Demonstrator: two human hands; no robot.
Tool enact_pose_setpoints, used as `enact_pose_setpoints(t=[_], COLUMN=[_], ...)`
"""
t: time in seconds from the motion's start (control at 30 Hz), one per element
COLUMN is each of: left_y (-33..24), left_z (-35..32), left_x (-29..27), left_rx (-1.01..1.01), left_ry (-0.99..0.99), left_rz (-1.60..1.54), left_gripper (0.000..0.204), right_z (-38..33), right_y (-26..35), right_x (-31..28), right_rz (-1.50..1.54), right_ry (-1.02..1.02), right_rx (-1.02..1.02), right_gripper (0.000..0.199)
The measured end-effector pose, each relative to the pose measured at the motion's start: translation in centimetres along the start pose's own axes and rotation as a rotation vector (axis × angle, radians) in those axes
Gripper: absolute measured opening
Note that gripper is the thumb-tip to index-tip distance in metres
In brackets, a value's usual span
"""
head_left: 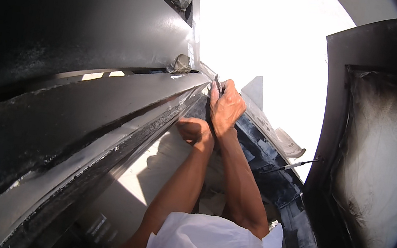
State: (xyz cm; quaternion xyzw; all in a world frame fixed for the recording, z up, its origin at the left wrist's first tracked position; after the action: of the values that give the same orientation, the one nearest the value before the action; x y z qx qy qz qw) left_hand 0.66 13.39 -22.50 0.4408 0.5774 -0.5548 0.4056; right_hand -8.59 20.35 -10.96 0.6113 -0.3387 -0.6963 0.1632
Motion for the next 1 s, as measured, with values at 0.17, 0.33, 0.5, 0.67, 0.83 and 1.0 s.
enact_pose_setpoints(t=[0.17,0.33,0.5,0.67,0.83,1.0], left_y=[0.1,-0.1,0.1,0.2,-0.4,0.5], left_z=[0.1,-0.1,0.0,-0.1,-0.3,0.0], left_x=[0.0,0.1,0.1,0.0,-0.6,0.3], left_rx=[-0.009,-0.005,-0.005,-0.024,-0.018,0.054], left_ry=[-0.014,-0.017,-0.039,-0.035,0.081,-0.03], left_rz=[0.0,-0.002,-0.028,-0.044,-0.002,-0.008], left_gripper=[0.045,0.045,0.046,0.048,0.045,0.043], right_z=[-1.4,-1.1,-0.5,-1.1,-0.4,-0.7], right_y=[0.0,-0.3,-0.3,-0.5,-0.7,-0.9], right_x=[-0.3,-0.1,0.1,-0.2,0.3,0.0], right_rz=[-0.002,0.007,0.024,0.016,0.022,0.027], right_ry=[0.028,0.029,0.009,0.017,0.018,0.02], right_rx=[-0.048,-0.048,-0.1,-0.094,-0.093,-0.115], right_gripper=[0.028,0.023,0.023,0.023,0.024,0.025])
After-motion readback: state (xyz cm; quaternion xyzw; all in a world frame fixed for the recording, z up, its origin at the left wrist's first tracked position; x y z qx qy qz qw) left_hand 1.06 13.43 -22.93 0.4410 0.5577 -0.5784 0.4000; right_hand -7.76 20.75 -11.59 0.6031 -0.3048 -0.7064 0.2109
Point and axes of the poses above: each hand's wrist, its own z-axis towards the middle knuckle, its own x-axis out of the palm, y = z × x, the point moved 1 cm from there along z, towards the middle knuckle, and after that the axes turned 5 degrees about -z, right-handed, at the moved point
